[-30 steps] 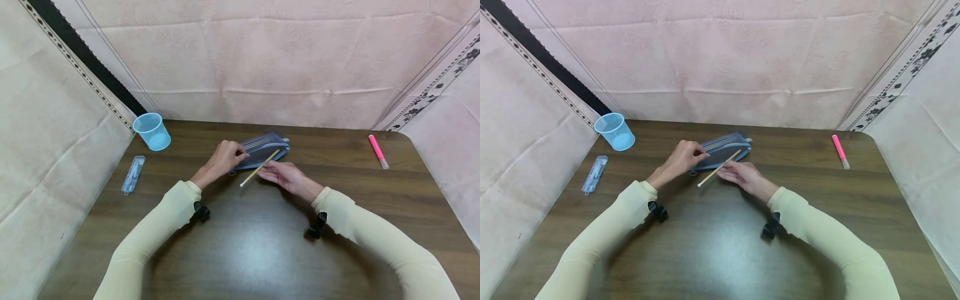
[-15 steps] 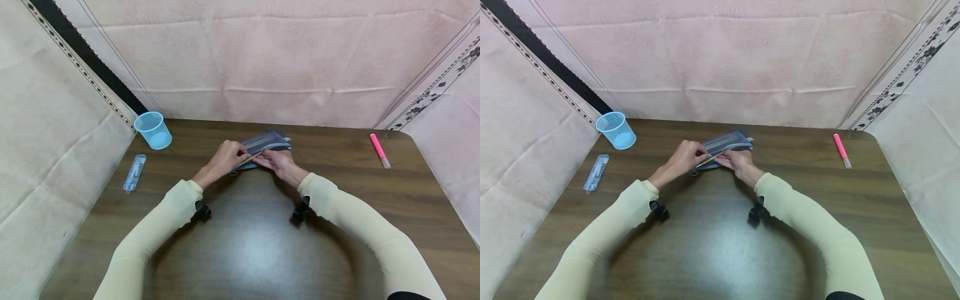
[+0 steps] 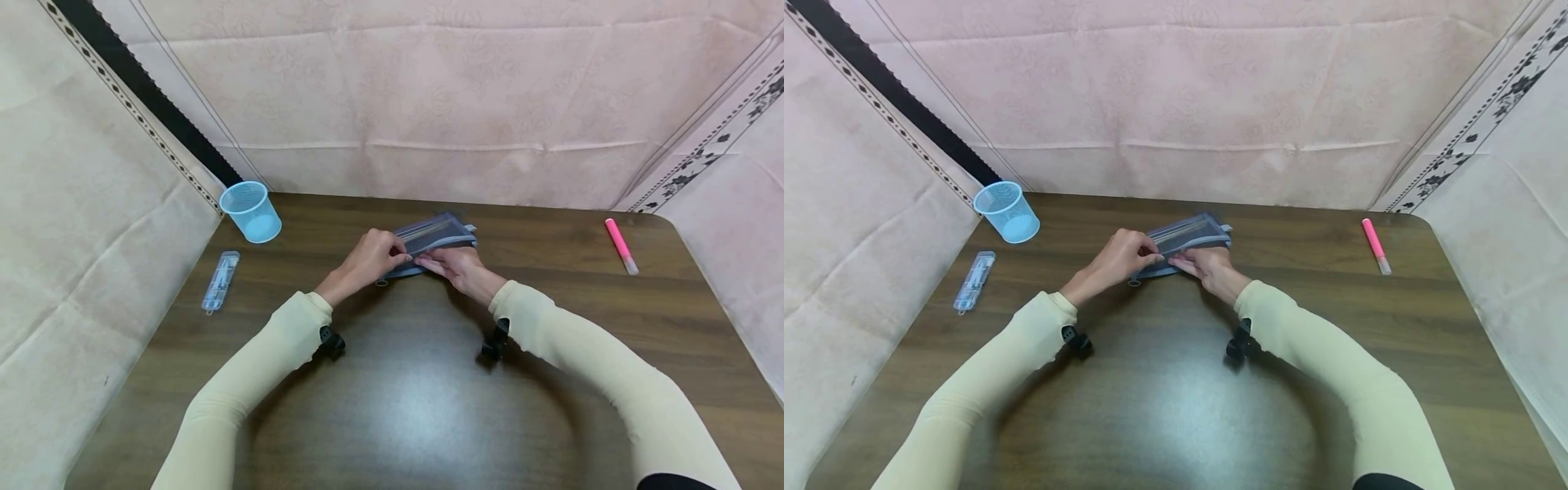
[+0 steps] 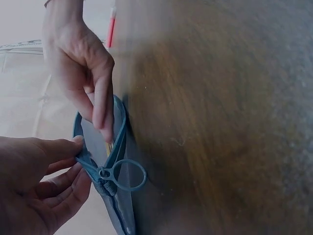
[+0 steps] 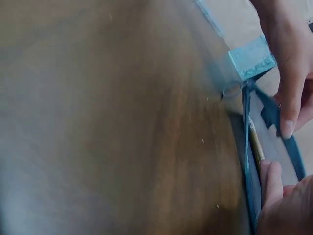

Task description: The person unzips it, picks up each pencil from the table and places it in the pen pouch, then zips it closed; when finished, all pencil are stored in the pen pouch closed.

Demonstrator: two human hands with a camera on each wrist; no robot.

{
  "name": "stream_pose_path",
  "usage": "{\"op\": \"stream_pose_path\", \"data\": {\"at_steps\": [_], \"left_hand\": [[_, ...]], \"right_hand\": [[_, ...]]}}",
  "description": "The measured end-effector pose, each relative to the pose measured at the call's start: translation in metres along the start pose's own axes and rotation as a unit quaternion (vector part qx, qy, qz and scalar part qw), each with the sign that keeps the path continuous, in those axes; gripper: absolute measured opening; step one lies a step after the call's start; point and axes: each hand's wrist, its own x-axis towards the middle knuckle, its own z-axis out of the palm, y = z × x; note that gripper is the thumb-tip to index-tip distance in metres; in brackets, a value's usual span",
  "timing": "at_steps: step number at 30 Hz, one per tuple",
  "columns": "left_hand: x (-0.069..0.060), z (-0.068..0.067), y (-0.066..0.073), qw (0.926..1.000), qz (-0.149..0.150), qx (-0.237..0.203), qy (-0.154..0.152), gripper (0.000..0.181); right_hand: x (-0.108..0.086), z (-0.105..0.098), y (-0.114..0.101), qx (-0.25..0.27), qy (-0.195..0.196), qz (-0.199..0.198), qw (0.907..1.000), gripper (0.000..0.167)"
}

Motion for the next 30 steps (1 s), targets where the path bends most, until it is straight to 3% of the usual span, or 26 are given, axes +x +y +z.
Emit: {"op": "stream_pose_path", "data": {"at_steps": [6,10,12,14,17,19,22,25,30], "left_hand": [[-0.006,0.001,-0.005,0.9999,0.014,-0.009,-0.002,0.015],[-0.015,-0.007,-0.014,0.9991,0.033,-0.021,-0.017,0.019],[-0.021,-0.013,-0.021,0.9985,0.046,-0.021,-0.022,0.019],[-0.027,-0.017,-0.027,0.998,0.053,-0.02,-0.027,0.019],[-0.035,-0.02,-0.034,0.9969,0.061,-0.014,-0.048,0.021],[-0.041,-0.021,-0.037,0.9957,0.059,-0.008,-0.071,0.027],[-0.047,-0.019,-0.038,0.9938,0.041,0.006,-0.103,0.043],[-0.049,-0.016,-0.037,0.9926,0.039,0.038,-0.108,0.054],[-0.05,-0.011,-0.037,0.9874,0.088,0.1,-0.087,0.052]], "right_hand": [[-0.03,-0.002,0.026,-0.028,-0.057,0.041,0.9971,0.041],[-0.051,-0.004,0.043,-0.108,-0.109,0.032,0.9876,0.041],[-0.058,-0.006,0.046,-0.166,-0.14,0.018,0.9761,0.039],[-0.062,-0.008,0.046,-0.226,-0.173,0.0,0.9587,0.036],[-0.064,-0.01,0.045,-0.279,-0.21,-0.02,0.9369,0.033],[-0.063,-0.011,0.045,-0.295,-0.228,-0.024,0.9277,0.032],[-0.06,-0.01,0.046,-0.301,-0.239,-0.014,0.9231,0.033],[-0.058,-0.01,0.048,-0.306,-0.241,-0.004,0.921,0.033],[-0.054,-0.007,0.049,-0.311,-0.245,0.004,0.9183,0.033]]}}
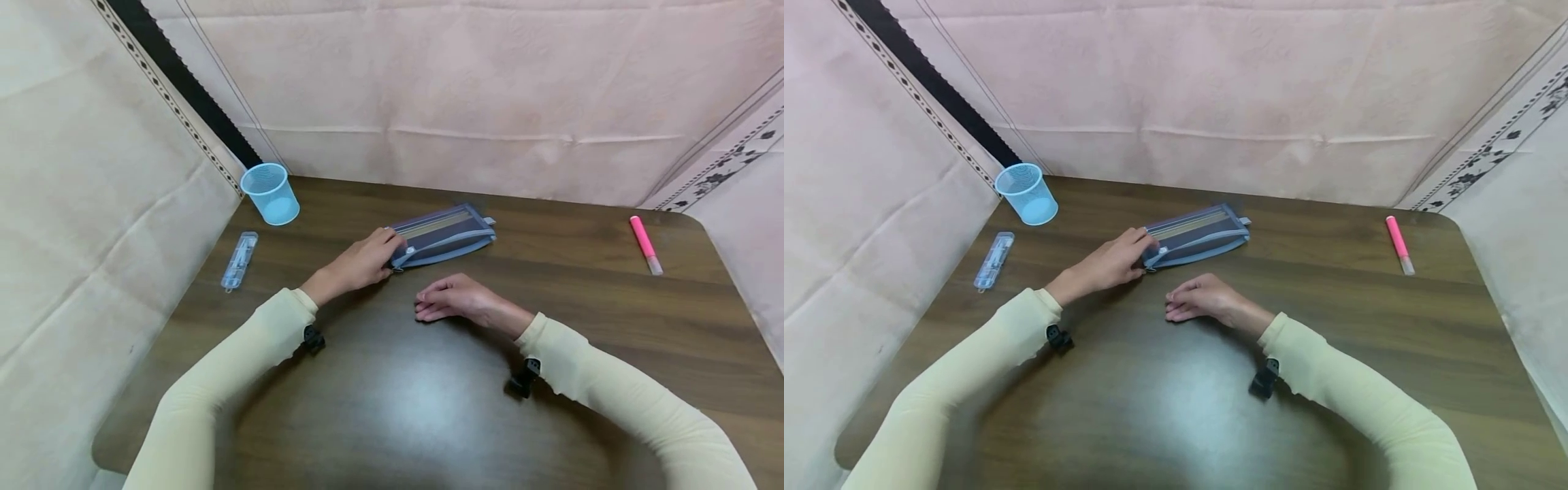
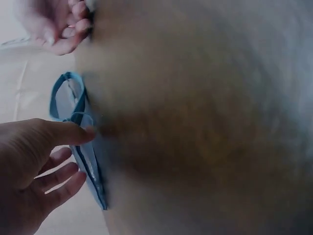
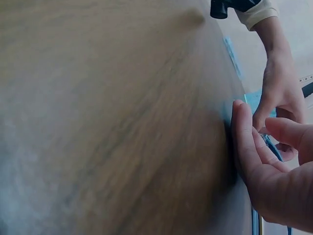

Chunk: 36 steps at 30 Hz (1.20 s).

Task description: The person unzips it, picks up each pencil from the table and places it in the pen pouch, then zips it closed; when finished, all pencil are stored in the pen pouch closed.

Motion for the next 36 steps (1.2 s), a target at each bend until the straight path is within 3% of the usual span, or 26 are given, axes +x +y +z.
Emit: {"op": "stream_pose_path", "data": {"at_steps": [12,17,19,20,22,23,26,28,30,33,36], "left_hand": [[0.002,-0.005,-0.005,0.9987,0.038,0.033,0.004,0.043],[0.006,-0.003,-0.002,0.9974,0.055,0.042,0.022,0.029],[0.007,-0.003,-0.001,0.9967,0.06,0.039,0.037,0.022],[0.008,-0.003,0.0,0.9965,0.061,0.035,0.044,0.02],[0.009,-0.003,0.002,0.9965,0.058,0.024,0.056,0.02],[0.009,-0.004,0.003,0.9966,0.056,0.016,0.058,0.02],[0.01,-0.006,0.005,0.9976,0.043,-0.004,0.054,0.025],[0.01,-0.008,0.006,0.998,0.034,-0.017,0.051,0.026],[0.011,-0.01,0.006,0.9978,0.027,-0.033,0.052,0.026],[0.011,-0.011,0.006,0.996,0.024,-0.062,0.061,0.024],[0.012,-0.01,0.006,0.9935,0.031,-0.079,0.076,0.022]], "right_hand": [[0.001,0.0,-0.001,-0.003,-0.008,-0.01,0.9999,0.034],[0.004,0.005,-0.002,-0.045,0.052,-0.069,0.9952,0.029],[0.006,0.008,-0.001,-0.094,0.097,-0.115,0.9841,0.025],[0.008,0.009,-0.001,-0.128,0.123,-0.14,0.9741,0.023],[0.009,0.012,0.0,-0.211,0.181,-0.198,0.9399,0.022],[0.009,0.013,0.001,-0.258,0.206,-0.23,0.9155,0.022],[0.007,0.017,0.0,-0.393,0.259,-0.319,0.8225,0.026],[0.007,0.018,-0.004,-0.465,0.266,-0.371,0.7588,0.03],[0.008,0.017,-0.009,-0.522,0.256,-0.401,0.7081,0.032],[0.012,0.014,-0.014,-0.584,0.238,-0.432,0.6449,0.03],[0.018,0.011,-0.015,-0.61,0.233,-0.467,0.5955,0.021]]}}
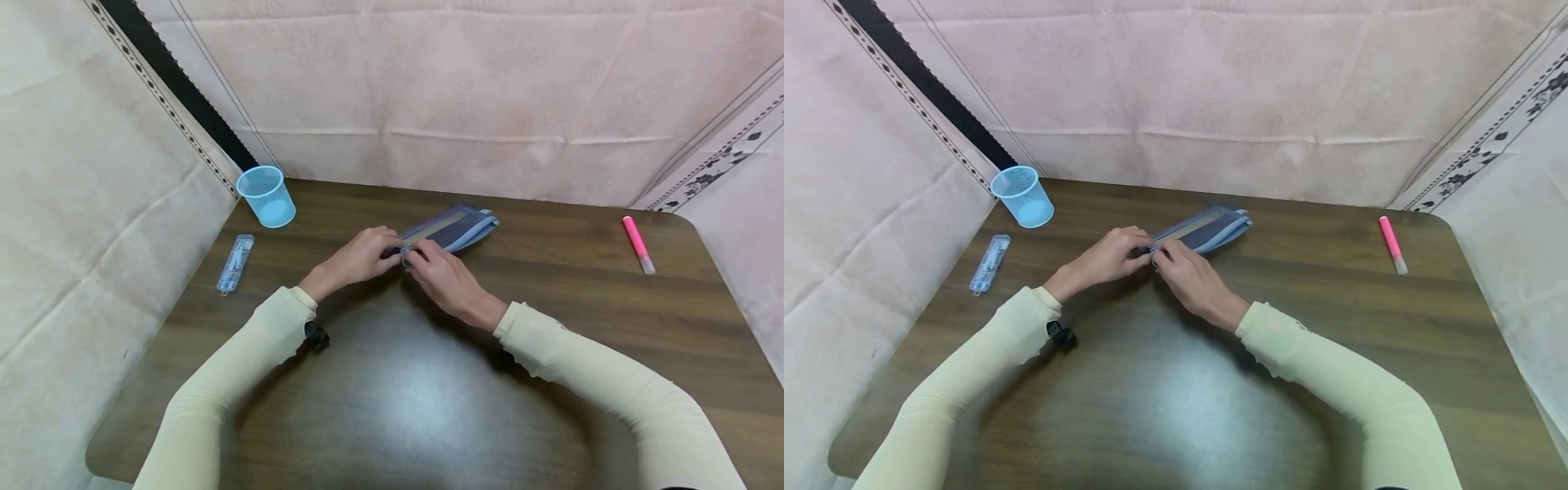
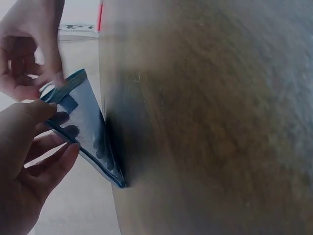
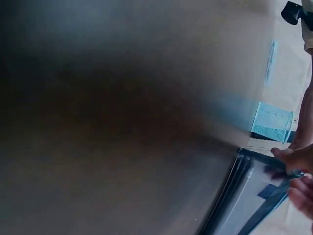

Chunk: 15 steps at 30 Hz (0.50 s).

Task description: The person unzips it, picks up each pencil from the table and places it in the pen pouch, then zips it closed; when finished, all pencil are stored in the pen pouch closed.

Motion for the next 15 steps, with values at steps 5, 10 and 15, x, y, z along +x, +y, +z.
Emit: {"op": "stream_pose_path", "data": {"at_steps": [5,10,15], "left_hand": [[0.001,-0.001,0.0,0.999,0.004,-0.012,0.044,0.016],[-0.001,0.0,-0.001,0.9985,-0.015,-0.018,0.049,0.017],[-0.005,0.004,0.003,0.9978,-0.031,-0.005,0.059,0.02]], "right_hand": [[0.004,0.002,0.003,-0.031,0.05,-0.058,0.9966,0.015],[0.006,0.0,0.0,0.005,0.085,-0.003,0.9963,0.012],[0.013,-0.005,-0.004,0.193,0.069,0.225,0.9526,0.006]]}}
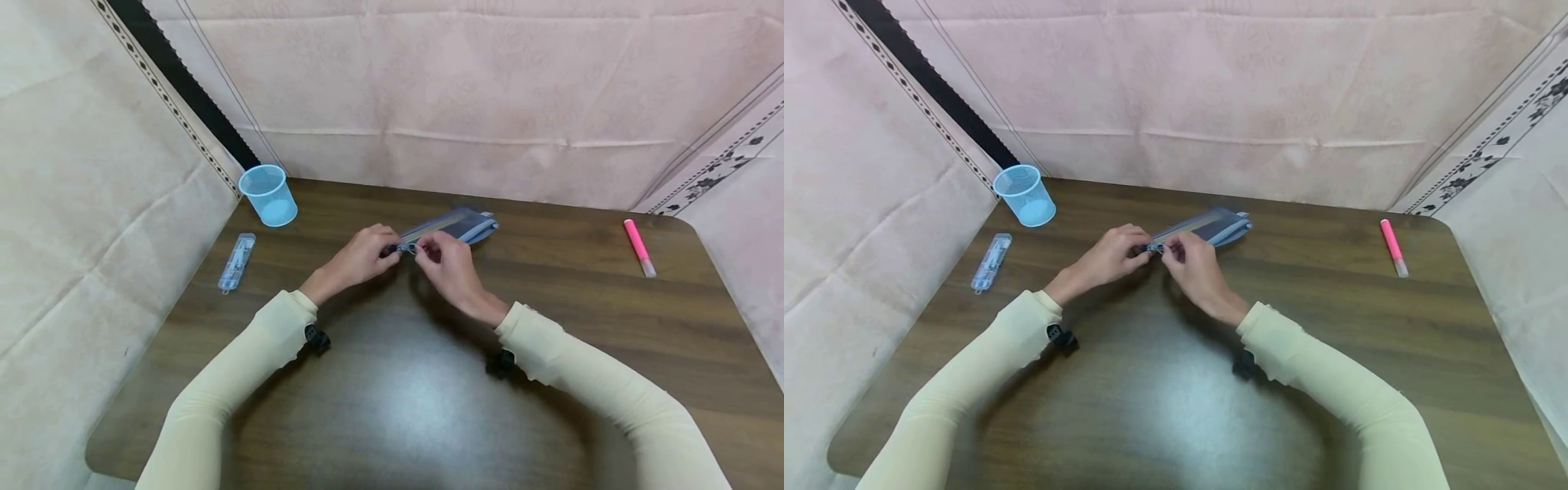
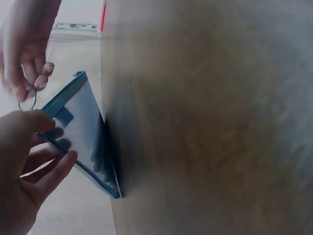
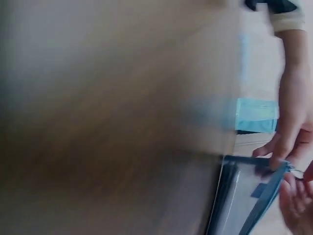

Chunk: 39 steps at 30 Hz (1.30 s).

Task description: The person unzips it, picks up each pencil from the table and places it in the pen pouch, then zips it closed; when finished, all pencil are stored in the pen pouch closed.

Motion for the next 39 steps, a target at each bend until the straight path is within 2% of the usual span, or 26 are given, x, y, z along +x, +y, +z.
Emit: {"op": "stream_pose_path", "data": {"at_steps": [2,3,5,7,11,18,24,27,32,39], "left_hand": [[-0.002,0.002,0.003,0.9997,0.008,0.01,0.02,0.02],[-0.003,0.003,0.004,0.9993,0.014,0.017,0.032,0.021],[-0.005,0.005,0.005,0.9978,0.026,0.03,0.054,0.02],[-0.007,0.007,0.006,0.996,0.035,0.04,0.072,0.018],[-0.01,0.009,0.008,0.994,0.046,0.047,0.088,0.017],[-0.011,0.007,0.012,0.9943,0.058,0.058,0.068,0.019],[-0.014,0.004,0.011,0.9928,0.069,0.073,0.065,0.02],[-0.015,0.004,0.01,0.9919,0.078,0.074,0.068,0.019],[-0.015,0.004,0.011,0.9904,0.097,0.078,0.059,0.017],[-0.017,0.001,0.009,0.9888,0.11,0.096,0.032,0.018]], "right_hand": [[0.004,-0.001,-0.002,0.057,-0.012,0.085,0.9947,0.007],[0.006,-0.001,-0.002,0.075,-0.02,0.115,0.9903,0.008],[0.009,-0.002,-0.002,0.097,-0.037,0.15,0.9832,0.011],[0.01,-0.003,-0.001,0.101,-0.046,0.16,0.9809,0.013],[0.01,-0.008,0.004,0.079,-0.041,0.151,0.9844,0.014],[0.006,-0.018,0.026,0.063,-0.018,0.16,0.9849,0.013],[0.002,-0.042,0.054,0.007,0.013,0.168,0.9856,0.013],[0.001,-0.059,0.071,0.004,0.012,0.196,0.9805,0.015],[0.0,-0.089,0.09,0.03,-0.024,0.248,0.968,0.021],[0.0,-0.127,0.108,-0.003,-0.044,0.281,0.9588,0.026]]}}
